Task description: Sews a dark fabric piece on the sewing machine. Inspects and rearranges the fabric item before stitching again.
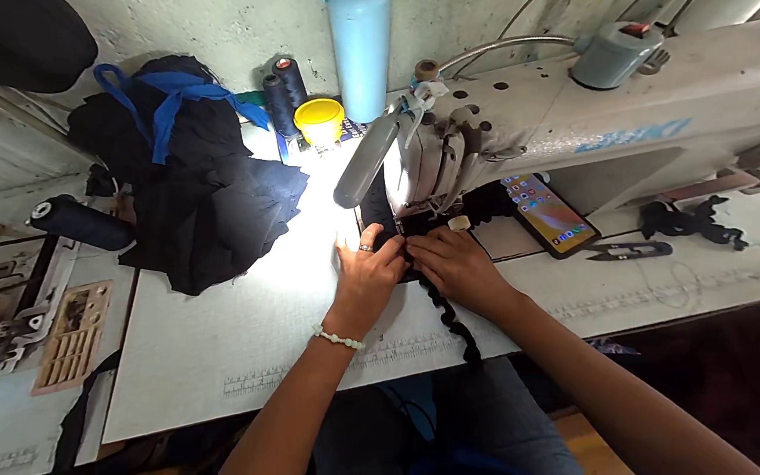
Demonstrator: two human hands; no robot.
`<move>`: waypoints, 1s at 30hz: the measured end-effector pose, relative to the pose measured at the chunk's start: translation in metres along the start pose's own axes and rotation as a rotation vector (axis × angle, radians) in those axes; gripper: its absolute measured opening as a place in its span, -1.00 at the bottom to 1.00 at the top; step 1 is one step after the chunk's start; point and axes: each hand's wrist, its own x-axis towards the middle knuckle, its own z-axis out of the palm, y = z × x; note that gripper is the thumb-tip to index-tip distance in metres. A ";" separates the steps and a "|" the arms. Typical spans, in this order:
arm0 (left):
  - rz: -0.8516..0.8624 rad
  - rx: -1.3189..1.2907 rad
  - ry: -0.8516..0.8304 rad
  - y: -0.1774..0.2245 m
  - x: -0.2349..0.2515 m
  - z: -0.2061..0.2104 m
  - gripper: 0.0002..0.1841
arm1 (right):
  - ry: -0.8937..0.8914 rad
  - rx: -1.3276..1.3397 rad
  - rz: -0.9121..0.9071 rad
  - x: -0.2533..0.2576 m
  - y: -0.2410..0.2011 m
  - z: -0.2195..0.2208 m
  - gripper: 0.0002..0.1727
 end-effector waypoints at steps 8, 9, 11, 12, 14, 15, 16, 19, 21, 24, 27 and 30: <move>-0.066 0.039 -0.005 0.005 0.000 0.001 -0.84 | 0.009 -0.054 0.005 -0.004 -0.005 0.001 -0.69; -0.078 0.038 -0.008 0.005 0.000 0.001 -0.83 | 0.014 -0.058 0.007 -0.004 -0.004 0.001 -0.69; -0.099 0.023 -0.022 0.003 0.001 0.001 -0.81 | 0.020 -0.060 0.015 -0.002 0.001 0.003 -0.68; -0.109 0.018 -0.031 0.002 0.003 0.002 -0.81 | 0.022 -0.050 0.019 0.001 0.004 0.005 -0.68; -0.128 0.013 -0.043 -0.002 0.007 0.004 -0.82 | 0.023 -0.017 0.026 0.008 0.011 0.007 -0.69; -0.132 0.014 -0.043 -0.003 0.009 0.005 -0.82 | 0.019 0.002 0.031 0.011 0.013 0.007 -0.70; -0.132 0.015 -0.040 -0.004 0.010 0.007 -0.82 | 0.017 0.020 0.036 0.013 0.015 0.007 -0.71; -0.131 0.008 -0.039 -0.007 0.012 0.009 -0.78 | 0.031 0.058 0.050 0.015 0.019 0.007 -0.72; -0.149 -0.029 -0.036 -0.009 0.012 0.008 -0.77 | 0.035 0.070 0.060 0.015 0.019 0.008 -0.72; -0.181 -0.114 -0.073 -0.013 0.016 0.004 -0.76 | 0.025 0.068 0.060 0.017 0.023 0.008 -0.73; -0.207 -0.153 -0.148 -0.018 0.025 0.001 -0.78 | -0.007 0.060 0.063 0.023 0.029 0.011 -0.71; -0.224 -0.174 -0.174 -0.021 0.035 -0.002 -0.79 | -0.025 0.077 0.095 0.028 0.037 0.015 -0.71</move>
